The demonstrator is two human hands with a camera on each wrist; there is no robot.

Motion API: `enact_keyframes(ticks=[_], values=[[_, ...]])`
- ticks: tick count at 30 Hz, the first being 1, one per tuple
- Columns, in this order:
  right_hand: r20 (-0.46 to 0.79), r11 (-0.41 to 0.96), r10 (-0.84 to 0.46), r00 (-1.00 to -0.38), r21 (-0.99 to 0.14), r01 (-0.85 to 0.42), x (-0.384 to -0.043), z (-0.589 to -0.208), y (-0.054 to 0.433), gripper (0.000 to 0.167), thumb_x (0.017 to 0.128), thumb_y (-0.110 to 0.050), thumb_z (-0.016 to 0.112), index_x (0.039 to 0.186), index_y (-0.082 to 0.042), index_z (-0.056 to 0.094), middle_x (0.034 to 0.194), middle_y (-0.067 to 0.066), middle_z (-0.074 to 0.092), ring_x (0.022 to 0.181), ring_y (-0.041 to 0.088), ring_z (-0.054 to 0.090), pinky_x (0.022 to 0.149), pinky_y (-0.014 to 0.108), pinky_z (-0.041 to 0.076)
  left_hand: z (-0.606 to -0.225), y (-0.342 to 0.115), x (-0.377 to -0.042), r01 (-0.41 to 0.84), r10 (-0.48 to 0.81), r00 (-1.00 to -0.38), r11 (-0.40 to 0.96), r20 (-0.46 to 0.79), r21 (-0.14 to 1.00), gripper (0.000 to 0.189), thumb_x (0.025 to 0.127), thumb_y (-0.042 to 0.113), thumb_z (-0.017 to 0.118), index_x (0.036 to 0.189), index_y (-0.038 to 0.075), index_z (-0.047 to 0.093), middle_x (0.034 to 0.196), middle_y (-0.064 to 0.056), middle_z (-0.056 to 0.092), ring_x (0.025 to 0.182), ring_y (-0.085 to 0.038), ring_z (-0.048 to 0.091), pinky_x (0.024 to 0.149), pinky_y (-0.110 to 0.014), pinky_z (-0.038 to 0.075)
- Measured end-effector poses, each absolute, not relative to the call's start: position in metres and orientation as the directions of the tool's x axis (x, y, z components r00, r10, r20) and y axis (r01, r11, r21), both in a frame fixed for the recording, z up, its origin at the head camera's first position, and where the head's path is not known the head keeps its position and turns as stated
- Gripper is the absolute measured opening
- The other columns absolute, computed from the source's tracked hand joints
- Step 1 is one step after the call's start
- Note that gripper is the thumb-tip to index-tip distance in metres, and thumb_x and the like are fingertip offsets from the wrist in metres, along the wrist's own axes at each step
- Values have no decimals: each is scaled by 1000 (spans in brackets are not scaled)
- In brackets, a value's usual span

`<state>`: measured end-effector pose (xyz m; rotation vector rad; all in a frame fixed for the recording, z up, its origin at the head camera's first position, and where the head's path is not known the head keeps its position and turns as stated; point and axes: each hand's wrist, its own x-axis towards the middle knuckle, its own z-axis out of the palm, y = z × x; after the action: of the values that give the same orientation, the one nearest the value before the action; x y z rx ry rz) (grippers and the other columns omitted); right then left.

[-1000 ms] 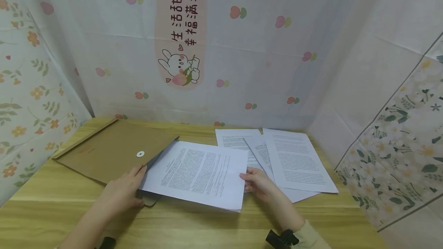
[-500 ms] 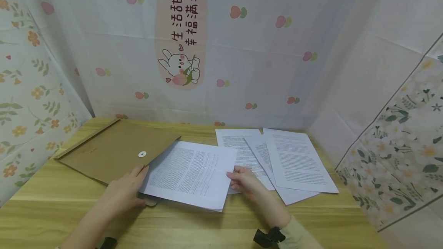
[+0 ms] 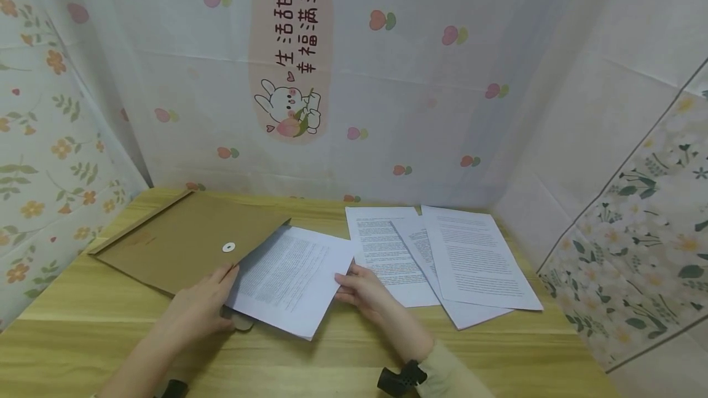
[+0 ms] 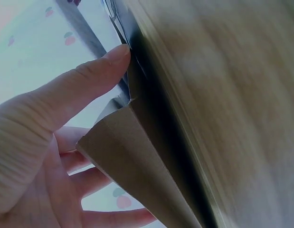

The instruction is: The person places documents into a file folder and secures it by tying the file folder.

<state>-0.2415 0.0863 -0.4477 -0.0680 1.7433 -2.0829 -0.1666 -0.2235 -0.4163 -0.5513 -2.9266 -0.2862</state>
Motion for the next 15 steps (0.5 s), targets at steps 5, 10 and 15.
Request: enact_keyframes(ticks=[5, 10, 15], values=[[-225, -61, -338, -914, -964, 260, -244, -447, 74, 14, 92, -9, 63, 90, 1, 53, 77, 10, 63, 64, 15, 66, 66, 27, 56, -417, -224, -167, 374, 344, -921, 913, 184, 161, 99, 56, 30, 91, 132, -13, 45, 130, -26, 46, 105, -43, 56, 66, -52, 53], [-230, 20, -349, -908, -971, 238, -247, -443, 67, 20, 93, -6, 59, 107, 8, 56, 82, 14, 66, 60, 16, 66, 64, 30, 57, -418, -224, -168, 372, 343, -922, 914, 181, 162, 99, 57, 31, 91, 132, -13, 45, 131, -25, 46, 104, -43, 57, 64, -52, 53], [-282, 148, -458, -843, -959, 240, -249, -433, 64, 29, 92, 1, 48, 118, 13, 50, 90, 21, 67, 67, 26, 69, 63, 33, 57, -418, -225, -167, 382, 350, -915, 912, 200, 153, 101, 56, 35, 91, 131, -13, 46, 130, -24, 47, 103, -42, 58, 64, -50, 53]])
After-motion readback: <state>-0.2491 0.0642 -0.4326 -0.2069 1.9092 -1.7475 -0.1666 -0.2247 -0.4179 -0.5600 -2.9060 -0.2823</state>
